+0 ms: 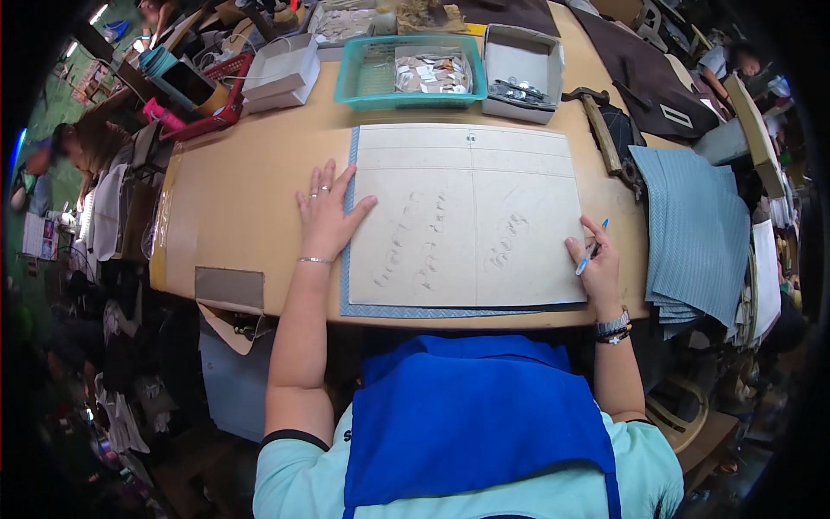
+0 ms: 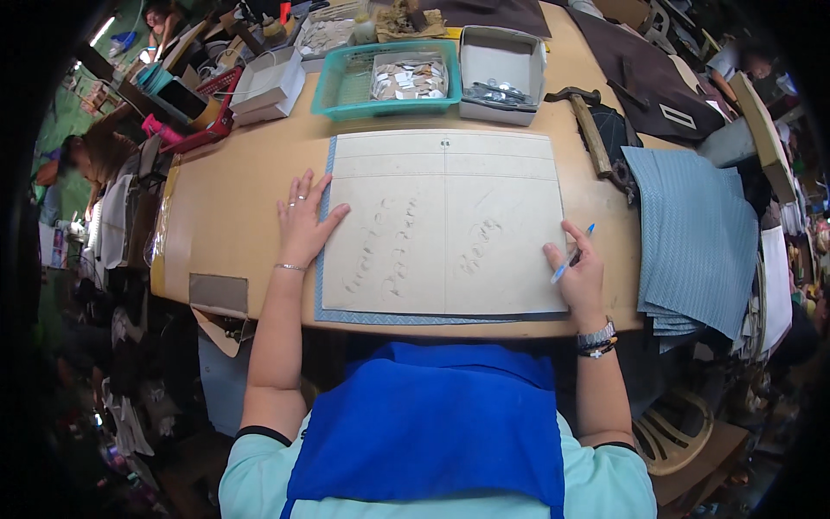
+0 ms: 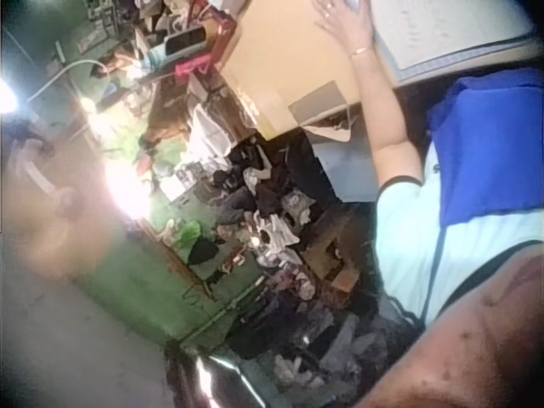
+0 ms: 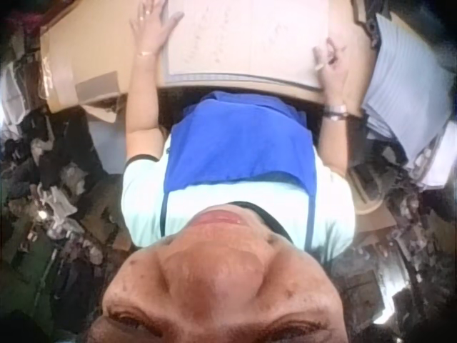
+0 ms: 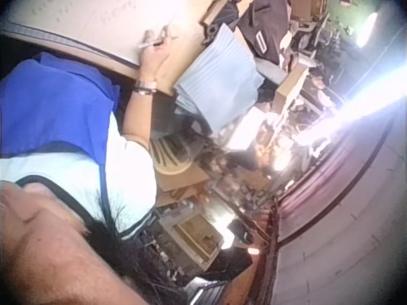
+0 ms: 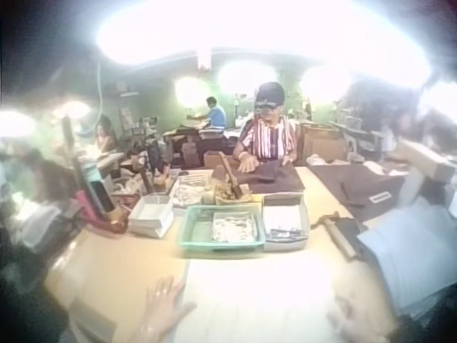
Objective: The person writes on a large cardboard pattern template using a pen and compares it to textured blue leather pieces on a workshop table.
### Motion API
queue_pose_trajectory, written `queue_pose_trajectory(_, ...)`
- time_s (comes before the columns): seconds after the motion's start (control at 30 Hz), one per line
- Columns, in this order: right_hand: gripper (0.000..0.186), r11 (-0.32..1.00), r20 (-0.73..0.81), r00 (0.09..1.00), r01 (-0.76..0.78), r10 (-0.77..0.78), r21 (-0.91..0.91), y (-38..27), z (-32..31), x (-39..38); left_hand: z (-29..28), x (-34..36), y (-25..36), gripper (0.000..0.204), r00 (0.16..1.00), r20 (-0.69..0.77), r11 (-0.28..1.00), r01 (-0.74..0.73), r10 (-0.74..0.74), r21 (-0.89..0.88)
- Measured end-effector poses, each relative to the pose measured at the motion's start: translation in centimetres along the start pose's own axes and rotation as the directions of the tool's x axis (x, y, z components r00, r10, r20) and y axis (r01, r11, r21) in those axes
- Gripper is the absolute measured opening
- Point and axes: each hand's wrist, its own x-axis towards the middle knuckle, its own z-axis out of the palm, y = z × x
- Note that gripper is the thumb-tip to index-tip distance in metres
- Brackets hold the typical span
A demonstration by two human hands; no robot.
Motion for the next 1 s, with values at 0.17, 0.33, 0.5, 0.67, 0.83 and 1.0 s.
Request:
queue_pose_trajectory(0.17,0.042,0.952,-0.03,0.993,0.103,-0.117,-0.289,0.6,-1.3,4.4,0.5,0.0,-0.6,0.077,0.999,-0.029,1.0,-0.017,0.016,-0.021)
queue_pose_trajectory(0.33,0.043,0.962,0.006,0.982,0.186,-0.189,-0.202,2.0,0.3,10.0,-0.4,0.2,0.7,0.075,1.0,0.015,0.999,-0.017,0.016,0.028)
queue_pose_trajectory(0.5,0.045,0.824,0.139,0.938,0.345,-0.317,-0.449,1.3,0.8,10.8,-0.2,0.4,0.6,0.074,1.0,0.019,0.999,-0.017,0.016,0.051)
queue_pose_trajectory(0.67,0.044,0.802,0.178,0.929,0.369,-0.324,-0.469,1.4,1.0,11.3,-0.2,0.2,0.6,0.073,1.0,0.027,1.0,0.008,-0.009,0.028)
queue_pose_trajectory(0.83,0.04,0.763,0.193,0.912,0.408,-0.362,-0.5,1.6,1.0,11.5,-0.1,0.2,0.5,0.073,0.999,0.035,1.0,0.009,-0.01,0.023)
queue_pose_trajectory(1.0,0.042,0.723,0.19,0.895,0.439,-0.403,-0.534,1.5,1.1,11.5,-0.1,0.3,0.6,0.073,0.999,0.037,1.0,0.003,-0.004,0.026)
